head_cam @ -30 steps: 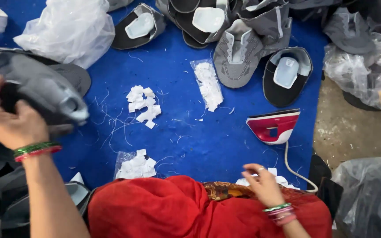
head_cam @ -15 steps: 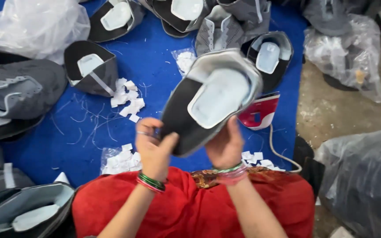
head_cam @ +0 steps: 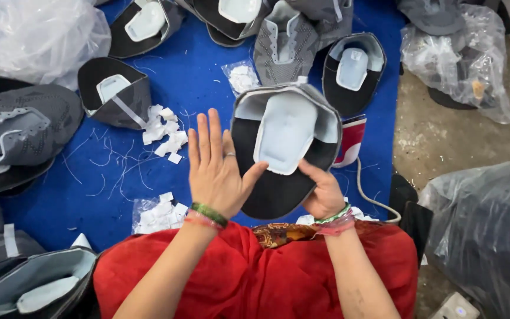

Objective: Pressing and attaching components to shoe uppers using a hand-held iron.

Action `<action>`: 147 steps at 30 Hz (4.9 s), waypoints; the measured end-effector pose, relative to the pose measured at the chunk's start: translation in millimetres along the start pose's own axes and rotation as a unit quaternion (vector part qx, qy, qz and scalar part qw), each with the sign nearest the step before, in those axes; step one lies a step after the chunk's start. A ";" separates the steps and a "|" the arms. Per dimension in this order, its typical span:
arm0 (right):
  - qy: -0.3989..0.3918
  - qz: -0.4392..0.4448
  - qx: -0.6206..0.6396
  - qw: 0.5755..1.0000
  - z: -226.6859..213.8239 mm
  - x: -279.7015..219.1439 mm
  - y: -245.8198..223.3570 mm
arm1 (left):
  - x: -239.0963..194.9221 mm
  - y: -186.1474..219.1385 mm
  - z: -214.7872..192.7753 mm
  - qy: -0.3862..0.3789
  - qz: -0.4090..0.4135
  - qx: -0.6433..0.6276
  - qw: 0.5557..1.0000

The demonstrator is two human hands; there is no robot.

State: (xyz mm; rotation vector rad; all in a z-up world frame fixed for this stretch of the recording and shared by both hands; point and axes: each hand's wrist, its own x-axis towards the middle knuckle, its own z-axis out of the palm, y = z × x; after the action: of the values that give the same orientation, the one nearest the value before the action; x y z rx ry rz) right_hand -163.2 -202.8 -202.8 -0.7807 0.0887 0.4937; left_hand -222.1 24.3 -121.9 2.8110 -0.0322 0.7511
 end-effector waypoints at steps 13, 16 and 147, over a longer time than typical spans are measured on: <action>0.054 -0.334 -0.556 0.759 12.3 -5.9 -38.8 | 9.5 31.4 21.7 -0.352 -0.070 -0.217 0.908; 0.039 -0.305 -0.652 0.693 42.6 -21.5 -25.6 | -6.3 -7.7 138.9 -0.336 -0.110 -0.258 0.899; 0.015 -0.133 -0.841 0.524 -22.4 67.2 -40.3 | -73.6 6.4 215.3 -0.339 -0.007 0.059 0.939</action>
State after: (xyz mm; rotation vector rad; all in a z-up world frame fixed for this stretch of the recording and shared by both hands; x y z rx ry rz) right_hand -83.2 -216.2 -209.6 -2.7046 -0.6064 0.1010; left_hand -181.2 -33.7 -338.1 3.0301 -0.0847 -0.2585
